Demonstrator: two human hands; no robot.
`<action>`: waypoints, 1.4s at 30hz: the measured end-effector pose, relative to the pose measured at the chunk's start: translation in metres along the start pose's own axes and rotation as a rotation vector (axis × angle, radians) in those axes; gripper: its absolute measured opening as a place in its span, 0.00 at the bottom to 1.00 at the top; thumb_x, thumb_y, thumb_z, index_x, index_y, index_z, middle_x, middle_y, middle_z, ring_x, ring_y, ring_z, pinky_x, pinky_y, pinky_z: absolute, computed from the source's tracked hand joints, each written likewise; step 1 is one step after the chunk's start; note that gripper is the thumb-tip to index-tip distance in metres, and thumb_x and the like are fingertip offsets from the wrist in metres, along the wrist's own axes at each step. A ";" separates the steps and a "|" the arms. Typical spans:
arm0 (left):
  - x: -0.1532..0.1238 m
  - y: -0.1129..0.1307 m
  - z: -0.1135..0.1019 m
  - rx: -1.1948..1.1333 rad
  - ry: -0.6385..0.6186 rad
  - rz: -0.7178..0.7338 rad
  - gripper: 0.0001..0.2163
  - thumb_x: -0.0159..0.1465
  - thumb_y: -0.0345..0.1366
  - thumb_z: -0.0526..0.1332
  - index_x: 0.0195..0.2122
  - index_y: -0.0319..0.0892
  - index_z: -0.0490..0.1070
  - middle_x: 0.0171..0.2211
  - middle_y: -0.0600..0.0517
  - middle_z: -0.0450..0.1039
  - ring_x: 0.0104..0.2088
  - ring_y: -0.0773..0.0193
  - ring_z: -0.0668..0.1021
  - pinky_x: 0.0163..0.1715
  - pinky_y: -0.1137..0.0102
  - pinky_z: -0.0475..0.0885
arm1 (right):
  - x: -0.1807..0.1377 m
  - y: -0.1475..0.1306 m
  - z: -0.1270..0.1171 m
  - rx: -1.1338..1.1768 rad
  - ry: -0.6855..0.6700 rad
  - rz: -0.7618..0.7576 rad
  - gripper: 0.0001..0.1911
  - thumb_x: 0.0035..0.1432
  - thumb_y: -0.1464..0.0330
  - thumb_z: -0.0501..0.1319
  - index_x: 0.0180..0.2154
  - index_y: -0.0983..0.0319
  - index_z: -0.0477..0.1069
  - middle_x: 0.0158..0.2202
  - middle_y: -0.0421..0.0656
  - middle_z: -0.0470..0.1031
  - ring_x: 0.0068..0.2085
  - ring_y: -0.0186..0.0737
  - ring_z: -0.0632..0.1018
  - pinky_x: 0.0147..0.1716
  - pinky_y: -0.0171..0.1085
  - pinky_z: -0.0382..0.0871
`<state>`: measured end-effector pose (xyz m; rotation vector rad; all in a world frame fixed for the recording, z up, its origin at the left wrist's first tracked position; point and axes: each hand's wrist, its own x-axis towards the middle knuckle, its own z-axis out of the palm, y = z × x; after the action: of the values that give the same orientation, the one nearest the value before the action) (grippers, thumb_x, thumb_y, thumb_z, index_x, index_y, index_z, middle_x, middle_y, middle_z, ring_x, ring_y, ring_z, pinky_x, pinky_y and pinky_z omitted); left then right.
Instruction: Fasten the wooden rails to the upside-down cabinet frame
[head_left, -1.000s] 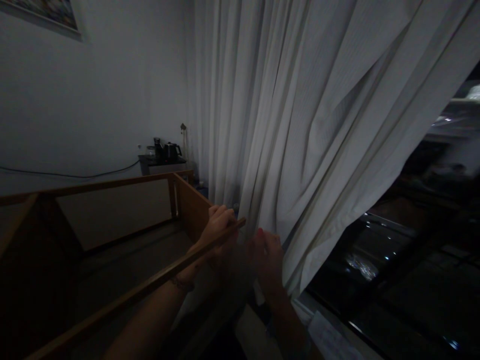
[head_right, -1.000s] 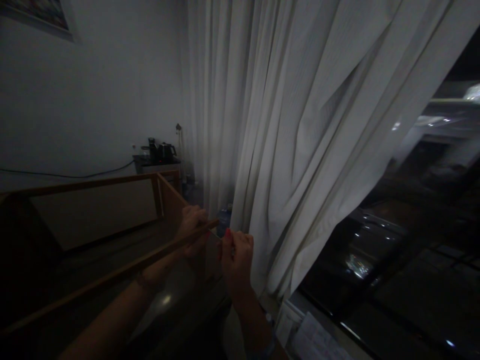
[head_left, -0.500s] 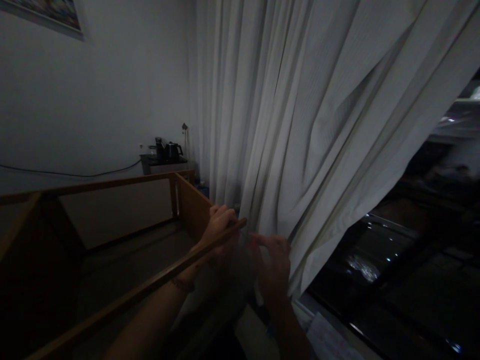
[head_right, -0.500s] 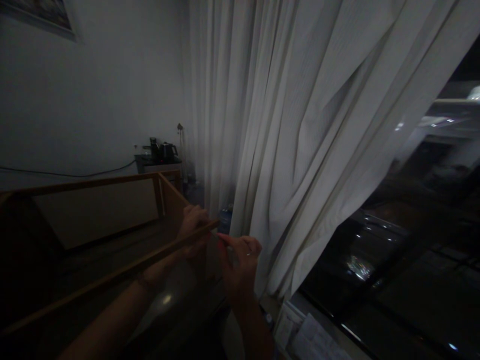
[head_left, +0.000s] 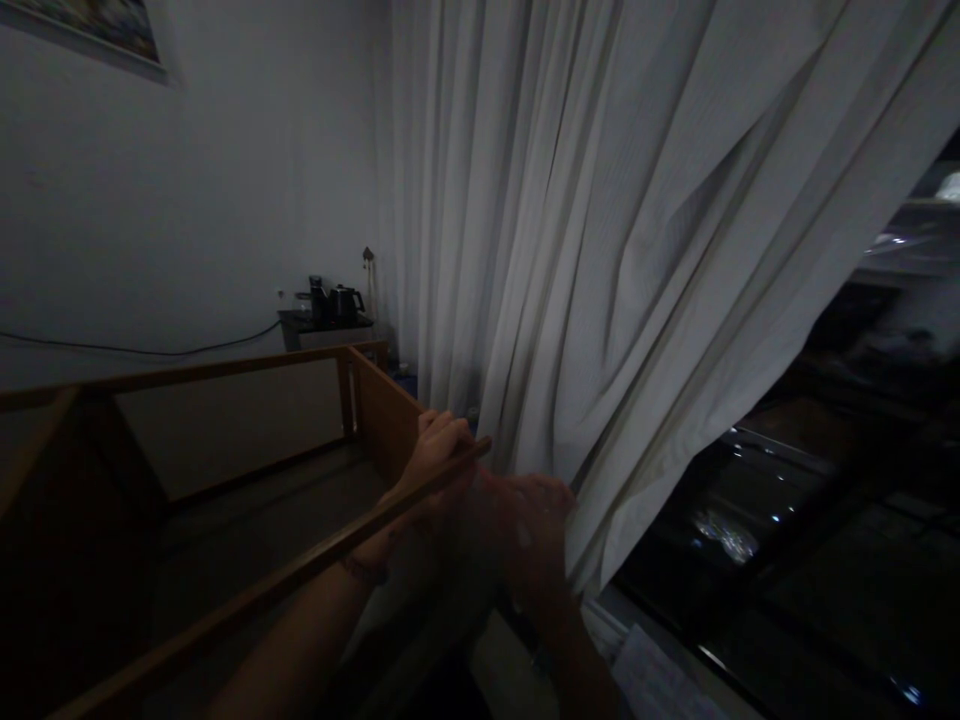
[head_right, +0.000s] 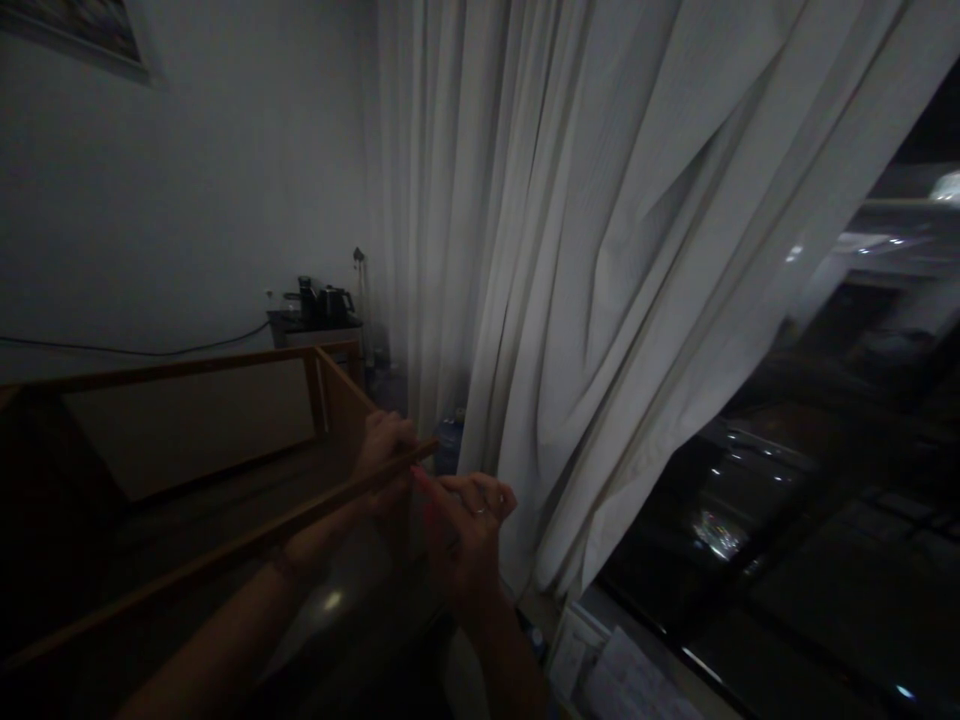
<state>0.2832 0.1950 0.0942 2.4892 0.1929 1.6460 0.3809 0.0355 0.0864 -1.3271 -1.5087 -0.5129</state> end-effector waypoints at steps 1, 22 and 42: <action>0.000 0.000 0.000 0.002 0.000 0.009 0.13 0.61 0.50 0.48 0.31 0.46 0.59 0.25 0.54 0.62 0.28 0.58 0.65 0.38 0.59 0.58 | 0.000 -0.001 0.001 0.049 -0.001 0.054 0.17 0.69 0.68 0.51 0.51 0.50 0.74 0.38 0.39 0.78 0.43 0.42 0.73 0.45 0.44 0.59; 0.000 0.004 -0.001 0.012 -0.008 -0.009 0.18 0.63 0.54 0.45 0.30 0.46 0.61 0.24 0.53 0.63 0.28 0.57 0.66 0.37 0.56 0.59 | -0.003 0.017 -0.004 0.081 0.119 0.061 0.11 0.65 0.66 0.60 0.46 0.50 0.79 0.33 0.42 0.77 0.36 0.41 0.75 0.37 0.40 0.70; 0.002 0.007 -0.001 0.024 0.012 -0.001 0.22 0.64 0.58 0.41 0.29 0.46 0.61 0.24 0.53 0.63 0.28 0.58 0.67 0.37 0.56 0.59 | 0.000 0.004 0.004 -0.091 0.246 0.031 0.07 0.64 0.69 0.62 0.43 0.59 0.78 0.38 0.42 0.84 0.38 0.38 0.84 0.41 0.35 0.75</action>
<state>0.2829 0.1882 0.0977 2.4971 0.2163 1.6680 0.3829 0.0402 0.0832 -1.3031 -1.2734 -0.7057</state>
